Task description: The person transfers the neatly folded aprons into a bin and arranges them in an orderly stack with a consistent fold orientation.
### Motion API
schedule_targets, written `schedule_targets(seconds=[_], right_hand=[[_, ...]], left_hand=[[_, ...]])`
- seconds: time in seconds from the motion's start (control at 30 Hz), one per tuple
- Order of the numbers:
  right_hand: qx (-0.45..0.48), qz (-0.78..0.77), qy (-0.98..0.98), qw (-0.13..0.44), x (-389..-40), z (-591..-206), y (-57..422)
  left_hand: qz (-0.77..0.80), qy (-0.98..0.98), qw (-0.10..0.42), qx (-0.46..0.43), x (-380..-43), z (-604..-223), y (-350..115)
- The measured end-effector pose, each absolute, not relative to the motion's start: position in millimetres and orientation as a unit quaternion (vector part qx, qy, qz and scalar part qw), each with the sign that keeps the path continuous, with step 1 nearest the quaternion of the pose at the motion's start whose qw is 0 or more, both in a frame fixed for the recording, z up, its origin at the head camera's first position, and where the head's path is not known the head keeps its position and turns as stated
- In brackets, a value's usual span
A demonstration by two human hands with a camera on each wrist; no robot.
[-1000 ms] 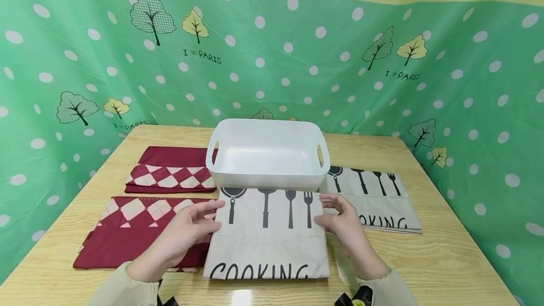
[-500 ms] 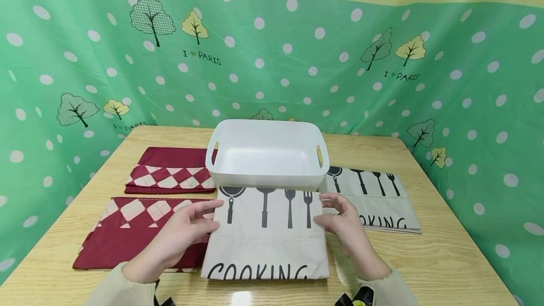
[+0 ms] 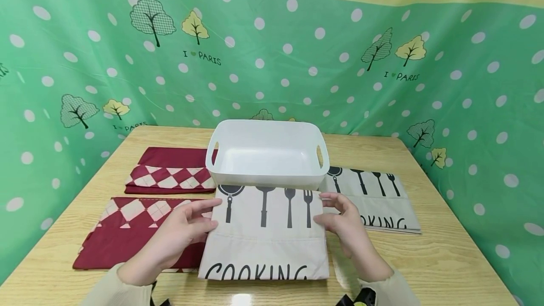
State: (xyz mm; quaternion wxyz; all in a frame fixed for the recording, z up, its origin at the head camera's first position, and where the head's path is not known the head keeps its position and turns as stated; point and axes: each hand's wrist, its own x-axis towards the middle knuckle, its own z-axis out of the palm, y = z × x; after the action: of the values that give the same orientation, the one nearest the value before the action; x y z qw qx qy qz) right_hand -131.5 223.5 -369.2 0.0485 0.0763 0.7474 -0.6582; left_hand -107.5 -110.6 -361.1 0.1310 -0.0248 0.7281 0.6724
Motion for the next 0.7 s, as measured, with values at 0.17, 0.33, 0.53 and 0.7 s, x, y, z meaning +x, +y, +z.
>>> schedule_targets(seconds=[0.17, 0.33, 0.53, 0.7], right_hand=[[0.077, -0.659, 0.746, 0.050, -131.3, -367.2, 223.8], [0.068, -0.665, 0.742, 0.050, -130.7, -365.4, 224.4], [0.062, -0.666, 0.742, 0.051, -129.8, -361.8, 225.0], [0.058, -0.664, 0.744, 0.051, -129.8, -358.9, 225.2]], left_hand=[[0.678, 0.723, 0.132, -0.018, -107.2, -359.2, -111.3], [0.678, 0.722, 0.133, -0.016, -106.5, -357.6, -112.5], [0.681, 0.721, 0.131, -0.013, -105.6, -354.4, -113.5], [0.682, 0.720, 0.130, -0.010, -104.6, -351.9, -114.3]])
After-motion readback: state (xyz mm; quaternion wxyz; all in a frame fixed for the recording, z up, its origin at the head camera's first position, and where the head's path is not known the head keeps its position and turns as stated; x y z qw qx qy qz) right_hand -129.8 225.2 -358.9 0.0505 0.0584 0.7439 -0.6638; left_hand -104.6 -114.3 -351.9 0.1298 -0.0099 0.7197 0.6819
